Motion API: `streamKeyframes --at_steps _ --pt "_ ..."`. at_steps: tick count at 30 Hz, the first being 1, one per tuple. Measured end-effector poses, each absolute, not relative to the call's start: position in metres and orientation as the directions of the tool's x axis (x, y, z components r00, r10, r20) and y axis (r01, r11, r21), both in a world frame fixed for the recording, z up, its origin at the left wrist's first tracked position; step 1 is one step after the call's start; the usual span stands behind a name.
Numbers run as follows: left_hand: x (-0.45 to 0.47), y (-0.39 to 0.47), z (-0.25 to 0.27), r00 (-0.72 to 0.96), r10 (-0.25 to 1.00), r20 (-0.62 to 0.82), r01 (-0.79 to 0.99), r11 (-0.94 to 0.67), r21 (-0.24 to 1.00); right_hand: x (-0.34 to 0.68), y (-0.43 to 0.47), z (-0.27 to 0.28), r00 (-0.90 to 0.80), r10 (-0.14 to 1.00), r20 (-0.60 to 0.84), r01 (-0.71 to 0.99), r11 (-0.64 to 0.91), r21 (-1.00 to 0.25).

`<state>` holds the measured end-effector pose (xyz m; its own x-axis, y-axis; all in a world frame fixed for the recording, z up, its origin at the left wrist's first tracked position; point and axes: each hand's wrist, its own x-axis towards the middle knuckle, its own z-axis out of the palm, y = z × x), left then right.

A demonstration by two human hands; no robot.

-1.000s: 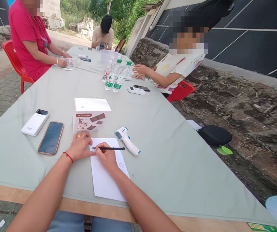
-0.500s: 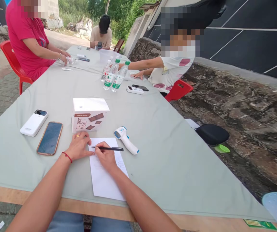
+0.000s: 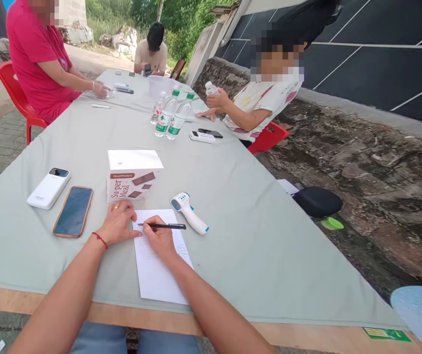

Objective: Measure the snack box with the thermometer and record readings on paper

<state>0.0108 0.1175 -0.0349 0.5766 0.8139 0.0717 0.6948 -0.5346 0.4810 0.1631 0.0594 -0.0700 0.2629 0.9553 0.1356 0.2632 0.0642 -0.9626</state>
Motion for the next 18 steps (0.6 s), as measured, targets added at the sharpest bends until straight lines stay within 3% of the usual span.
streamKeyframes --at_steps 3,6,10,13,15,18 --pt "0.010 0.117 -0.035 0.569 0.820 0.064 0.703 -0.525 0.480 0.165 0.060 -0.072 0.286 0.940 0.188 0.333 0.087 -0.939" --pt "0.010 0.117 -0.034 0.560 0.827 0.058 0.710 -0.514 0.482 0.173 0.060 -0.072 0.330 0.877 0.348 0.466 0.169 -0.868" --pt "0.008 0.118 -0.029 0.554 0.829 0.077 0.699 -0.514 0.498 0.188 0.063 -0.068 0.253 0.706 0.662 0.688 0.350 -0.636" --pt "0.003 0.119 -0.024 0.507 0.852 0.128 0.676 -0.486 0.555 0.199 0.067 -0.063 0.159 0.597 0.786 0.795 0.394 -0.460" --pt "-0.004 0.122 -0.022 0.387 0.902 0.190 0.667 -0.416 0.618 0.203 0.067 -0.059 0.093 0.600 0.795 0.825 0.401 -0.399" --pt "-0.015 0.130 -0.023 0.036 0.928 0.371 0.645 -0.305 0.701 0.207 0.067 -0.056 0.007 0.665 0.747 0.855 0.384 -0.350"
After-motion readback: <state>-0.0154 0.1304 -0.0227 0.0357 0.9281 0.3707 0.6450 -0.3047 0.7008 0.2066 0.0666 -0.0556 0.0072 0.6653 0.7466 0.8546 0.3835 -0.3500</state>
